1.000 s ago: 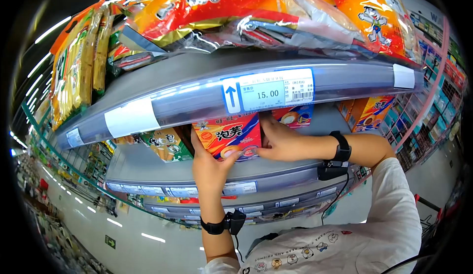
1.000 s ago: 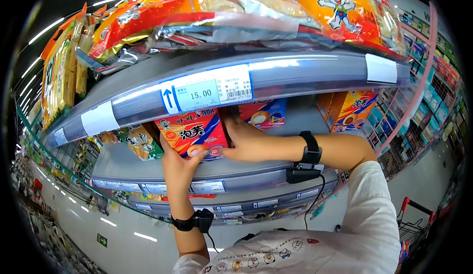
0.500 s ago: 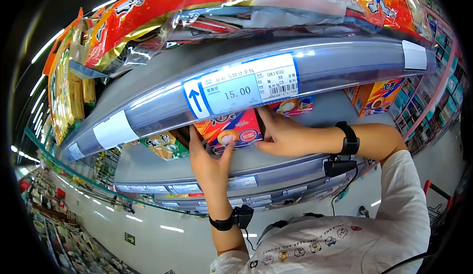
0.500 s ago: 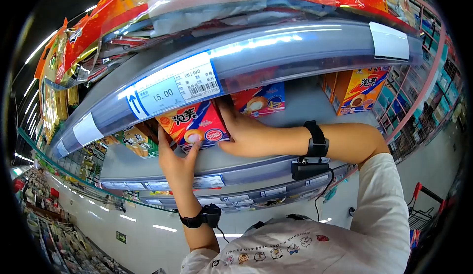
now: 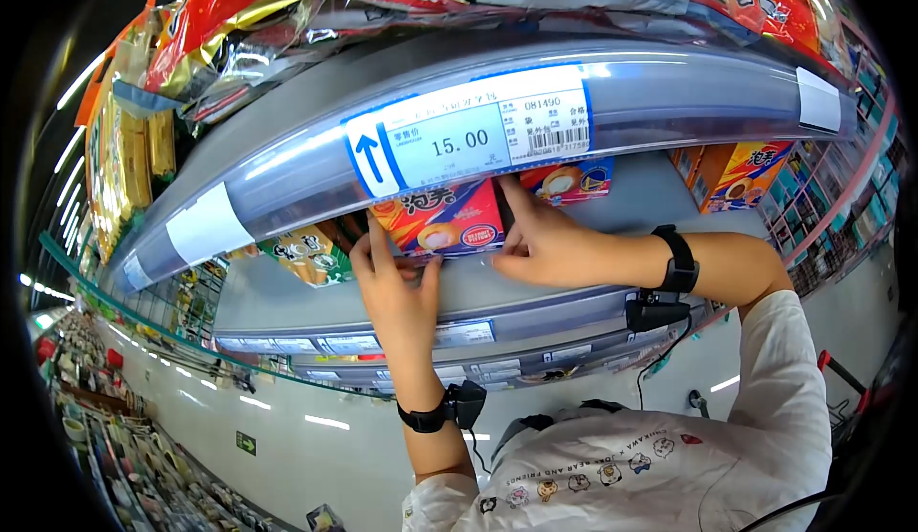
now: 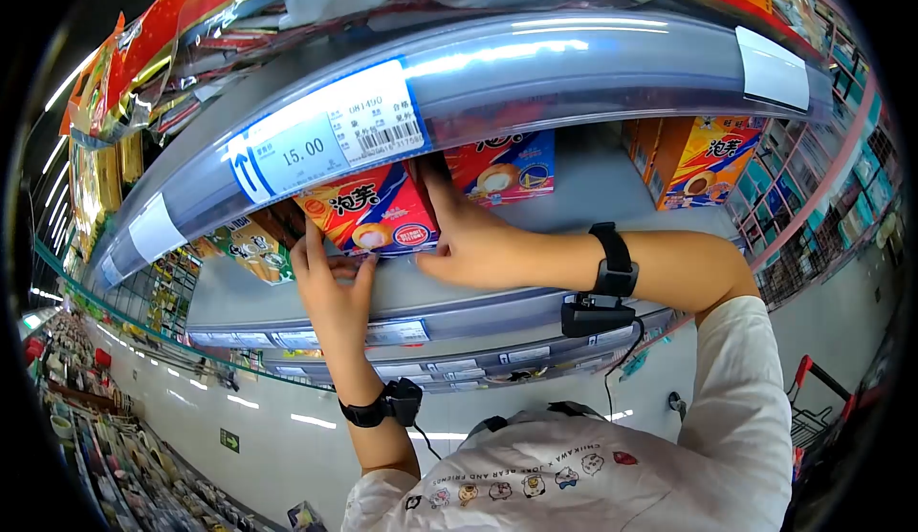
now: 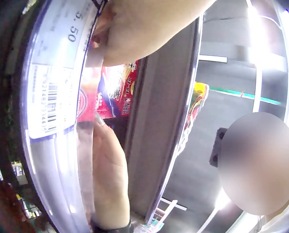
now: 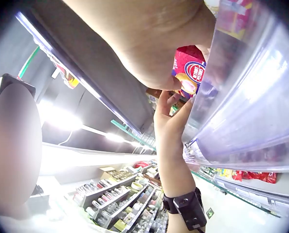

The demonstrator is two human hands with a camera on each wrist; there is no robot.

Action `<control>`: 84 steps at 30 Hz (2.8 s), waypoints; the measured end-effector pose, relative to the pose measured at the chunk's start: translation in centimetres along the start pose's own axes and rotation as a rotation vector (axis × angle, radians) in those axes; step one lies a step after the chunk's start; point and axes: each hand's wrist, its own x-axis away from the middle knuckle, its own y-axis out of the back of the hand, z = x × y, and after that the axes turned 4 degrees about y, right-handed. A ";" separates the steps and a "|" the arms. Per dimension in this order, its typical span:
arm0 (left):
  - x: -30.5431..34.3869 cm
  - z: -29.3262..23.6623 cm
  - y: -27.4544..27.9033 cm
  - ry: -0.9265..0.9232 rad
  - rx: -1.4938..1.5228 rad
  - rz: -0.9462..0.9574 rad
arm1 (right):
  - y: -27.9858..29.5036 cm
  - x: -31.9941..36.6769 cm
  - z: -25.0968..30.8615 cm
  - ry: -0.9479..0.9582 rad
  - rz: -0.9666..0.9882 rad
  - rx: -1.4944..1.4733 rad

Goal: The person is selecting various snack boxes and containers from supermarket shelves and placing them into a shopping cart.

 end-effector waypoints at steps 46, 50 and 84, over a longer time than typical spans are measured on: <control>0.5 -0.4 -0.1 -0.088 -0.174 0.061 | -0.6 -0.1 -1.4 0.045 -0.053 0.003; 0.5 -0.4 0.0 -0.131 -0.238 0.071 | -0.6 -0.1 -1.4 0.081 -0.071 -0.019; 7.5 -14.8 3.7 -0.716 1.681 0.698 | 6.5 15.1 11.3 1.286 -0.192 -0.350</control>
